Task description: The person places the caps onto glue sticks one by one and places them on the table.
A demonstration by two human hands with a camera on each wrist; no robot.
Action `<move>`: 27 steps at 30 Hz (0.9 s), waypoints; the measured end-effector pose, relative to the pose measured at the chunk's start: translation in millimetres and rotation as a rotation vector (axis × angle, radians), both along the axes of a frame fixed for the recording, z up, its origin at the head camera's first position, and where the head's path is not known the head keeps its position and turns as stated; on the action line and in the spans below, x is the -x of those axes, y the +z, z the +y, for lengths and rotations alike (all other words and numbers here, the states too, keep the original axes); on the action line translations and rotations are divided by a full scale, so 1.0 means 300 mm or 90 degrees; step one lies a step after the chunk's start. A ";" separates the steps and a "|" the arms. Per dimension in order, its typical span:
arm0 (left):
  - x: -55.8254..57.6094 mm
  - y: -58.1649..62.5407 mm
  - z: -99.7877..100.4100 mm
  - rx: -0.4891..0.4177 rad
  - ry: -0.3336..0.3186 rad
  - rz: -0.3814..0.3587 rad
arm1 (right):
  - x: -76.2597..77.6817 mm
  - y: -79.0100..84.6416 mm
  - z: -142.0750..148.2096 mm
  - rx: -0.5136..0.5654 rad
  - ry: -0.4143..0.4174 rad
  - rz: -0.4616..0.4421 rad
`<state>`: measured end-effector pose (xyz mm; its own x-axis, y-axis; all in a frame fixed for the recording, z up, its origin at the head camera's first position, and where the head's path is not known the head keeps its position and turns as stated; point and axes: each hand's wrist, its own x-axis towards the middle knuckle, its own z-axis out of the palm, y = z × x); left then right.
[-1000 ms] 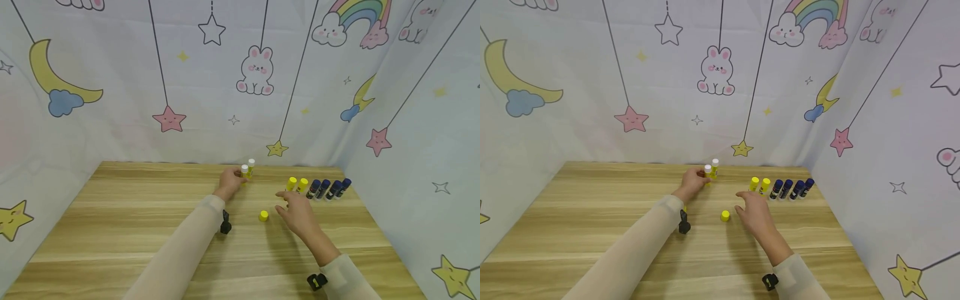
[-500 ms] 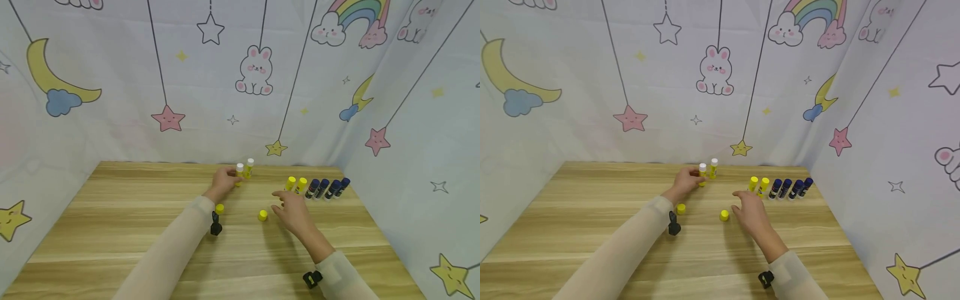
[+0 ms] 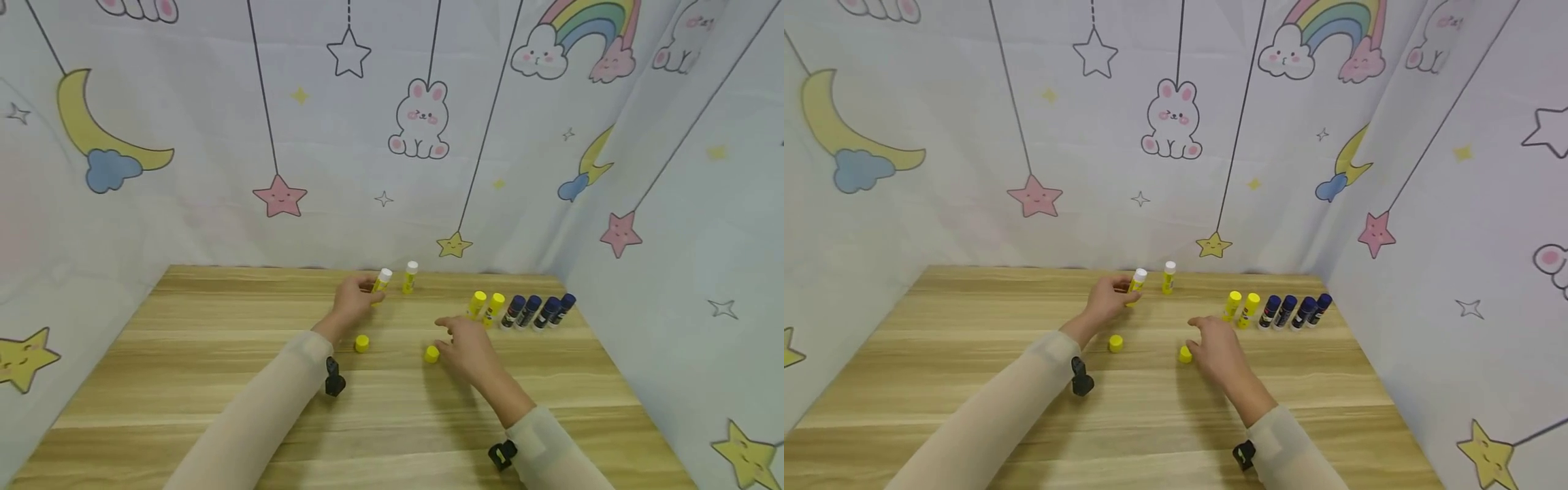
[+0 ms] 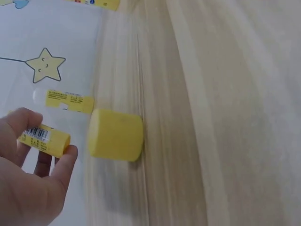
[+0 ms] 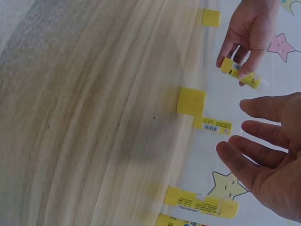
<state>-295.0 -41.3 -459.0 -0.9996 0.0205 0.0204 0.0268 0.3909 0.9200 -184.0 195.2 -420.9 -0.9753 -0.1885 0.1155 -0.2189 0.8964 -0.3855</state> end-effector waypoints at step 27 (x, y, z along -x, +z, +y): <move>-0.152 0.043 -0.108 0.094 -0.028 0.121 | 0.034 -0.071 -0.034 -0.003 0.065 -0.102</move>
<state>-249.4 -73.6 -446.3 -0.9763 0.0812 0.2008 0.2135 0.5156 0.8298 -194.3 185.1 -442.3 -0.9571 -0.2869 -0.0404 -0.2447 0.8749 -0.4179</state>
